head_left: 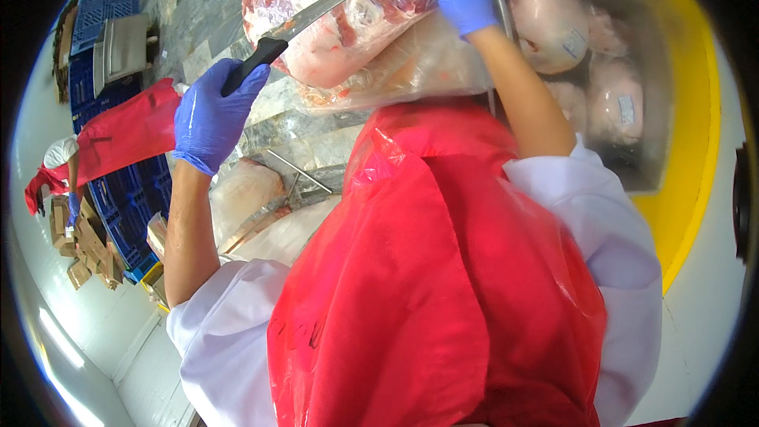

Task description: The person uses a knife to cut a large piece of raw meat on a cutting board, separating portions and placing them into a metal tray. The person then handles the meat in the tray, which appears to be filled with water, and moves the tray to a different location.

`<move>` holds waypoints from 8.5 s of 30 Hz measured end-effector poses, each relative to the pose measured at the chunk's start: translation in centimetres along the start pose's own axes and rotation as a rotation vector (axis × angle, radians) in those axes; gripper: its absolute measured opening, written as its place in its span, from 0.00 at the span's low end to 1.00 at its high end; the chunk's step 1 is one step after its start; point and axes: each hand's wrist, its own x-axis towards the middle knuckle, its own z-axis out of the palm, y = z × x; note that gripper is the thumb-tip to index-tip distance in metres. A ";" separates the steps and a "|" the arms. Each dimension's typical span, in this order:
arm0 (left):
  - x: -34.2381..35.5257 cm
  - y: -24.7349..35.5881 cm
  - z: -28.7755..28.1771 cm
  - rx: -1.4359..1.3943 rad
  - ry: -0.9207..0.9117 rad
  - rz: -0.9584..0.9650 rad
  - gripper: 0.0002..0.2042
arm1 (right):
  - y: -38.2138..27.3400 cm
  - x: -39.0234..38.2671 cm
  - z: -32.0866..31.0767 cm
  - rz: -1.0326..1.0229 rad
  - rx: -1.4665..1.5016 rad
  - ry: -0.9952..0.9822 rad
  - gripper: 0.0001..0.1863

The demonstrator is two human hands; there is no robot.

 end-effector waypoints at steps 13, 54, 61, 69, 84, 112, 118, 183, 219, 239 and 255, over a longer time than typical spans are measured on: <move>-1.7 2.3 -2.2 0.025 0.000 0.068 0.17 | -1.4 1.5 -6.4 -0.032 0.216 0.287 0.04; -1.3 12.4 -4.4 0.510 0.087 0.389 0.19 | 0.6 22.4 7.6 -0.697 -0.965 -0.700 0.17; -1.9 12.6 -2.0 0.747 0.079 0.355 0.21 | 0.4 21.9 7.8 -0.676 -0.931 -0.697 0.18; -3.5 10.3 0.4 0.494 0.108 0.279 0.24 | -0.1 20.9 7.0 -0.635 -0.905 -0.719 0.18; -3.7 3.1 9.7 0.316 0.357 0.164 0.24 | 0.7 19.9 6.5 -0.566 -0.884 -0.761 0.20; 1.4 5.3 1.3 0.216 0.053 0.370 0.15 | -0.5 20.3 5.5 -0.510 -0.882 -0.747 0.23; 0.1 0.3 6.7 0.271 0.228 0.370 0.23 | -1.2 20.4 7.8 -0.535 -0.835 -0.795 0.23; -4.7 2.2 5.0 -0.003 0.286 0.033 0.21 | -2.7 0.4 3.0 0.010 -0.048 0.125 0.08; -4.8 -1.1 2.8 -0.157 0.201 -0.203 0.20 | -6.7 -1.3 4.9 -0.128 -0.143 -0.042 0.09; -5.6 -2.3 3.0 -0.250 0.228 -0.202 0.19 | -7.1 4.4 -1.1 -0.823 -0.649 -0.732 0.13; -6.6 -5.1 5.4 -0.491 0.191 -0.254 0.19 | -7.2 9.0 2.8 -1.339 -0.630 -0.874 0.13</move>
